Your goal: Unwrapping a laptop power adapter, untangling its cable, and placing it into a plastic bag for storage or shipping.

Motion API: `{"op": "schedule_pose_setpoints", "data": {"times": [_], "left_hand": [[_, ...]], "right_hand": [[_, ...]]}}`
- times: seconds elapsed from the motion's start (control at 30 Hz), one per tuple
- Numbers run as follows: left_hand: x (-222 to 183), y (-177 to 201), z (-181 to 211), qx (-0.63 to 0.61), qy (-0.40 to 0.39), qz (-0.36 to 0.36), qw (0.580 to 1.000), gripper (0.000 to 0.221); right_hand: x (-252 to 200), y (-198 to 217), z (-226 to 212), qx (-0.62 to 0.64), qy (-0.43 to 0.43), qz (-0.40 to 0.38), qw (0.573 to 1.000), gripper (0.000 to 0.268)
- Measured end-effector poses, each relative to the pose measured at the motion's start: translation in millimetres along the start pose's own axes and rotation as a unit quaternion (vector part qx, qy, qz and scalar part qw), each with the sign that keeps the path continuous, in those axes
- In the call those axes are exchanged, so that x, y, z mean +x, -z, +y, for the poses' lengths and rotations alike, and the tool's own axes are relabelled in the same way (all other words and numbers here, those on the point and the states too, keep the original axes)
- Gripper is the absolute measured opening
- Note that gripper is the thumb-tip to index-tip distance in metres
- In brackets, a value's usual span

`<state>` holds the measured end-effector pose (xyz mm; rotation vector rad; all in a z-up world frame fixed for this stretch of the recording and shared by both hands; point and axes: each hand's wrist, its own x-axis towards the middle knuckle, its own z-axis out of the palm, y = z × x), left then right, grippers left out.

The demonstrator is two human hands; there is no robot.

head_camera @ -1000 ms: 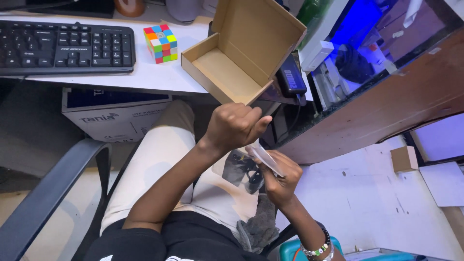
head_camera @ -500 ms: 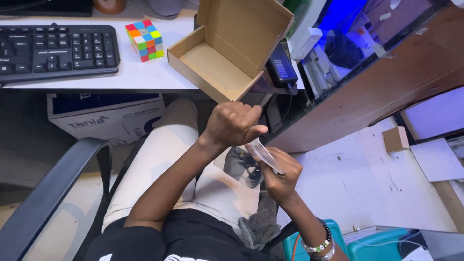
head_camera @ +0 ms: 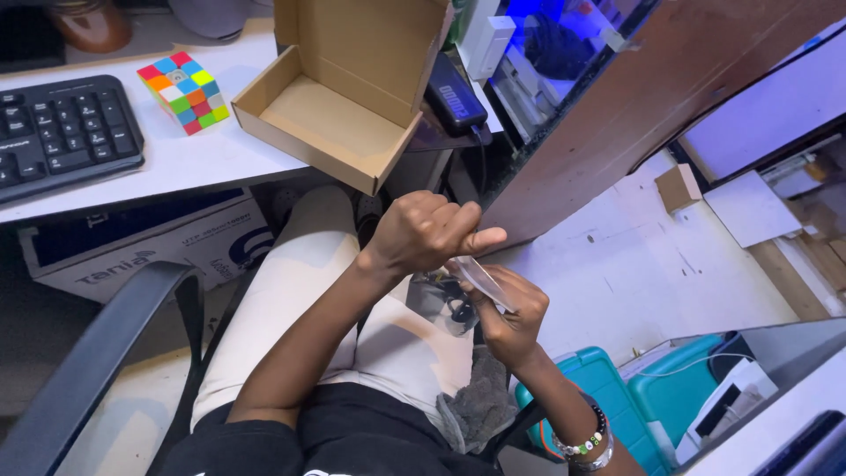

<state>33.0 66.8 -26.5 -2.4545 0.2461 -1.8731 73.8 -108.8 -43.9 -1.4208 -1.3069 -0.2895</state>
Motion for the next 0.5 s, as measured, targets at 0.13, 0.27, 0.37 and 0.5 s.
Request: {"op": "schedule_pose_setpoints", "data": {"times": [0.13, 0.27, 0.37, 0.5], "left_hand": [[-3, -2, 0, -0.025, 0.014, -0.002, 1.000, 0.055], [-1, 0, -2, -0.036, 0.050, 0.001, 0.998, 0.057], [-4, -1, -1, -0.028, 0.045, 0.012, 0.998, 0.055], [-5, 7, -5, -0.057, 0.077, -0.002, 0.995, 0.054]], "right_hand": [[7, -1, -15, 0.000, -0.004, -0.003, 1.000, 0.013], [2, -1, -7, -0.010, -0.009, -0.005, 1.000, 0.013], [3, -1, -5, -0.007, -0.011, -0.009, 1.000, 0.014], [9, -4, -4, 0.010, -0.017, -0.010, 1.000, 0.016]]}}
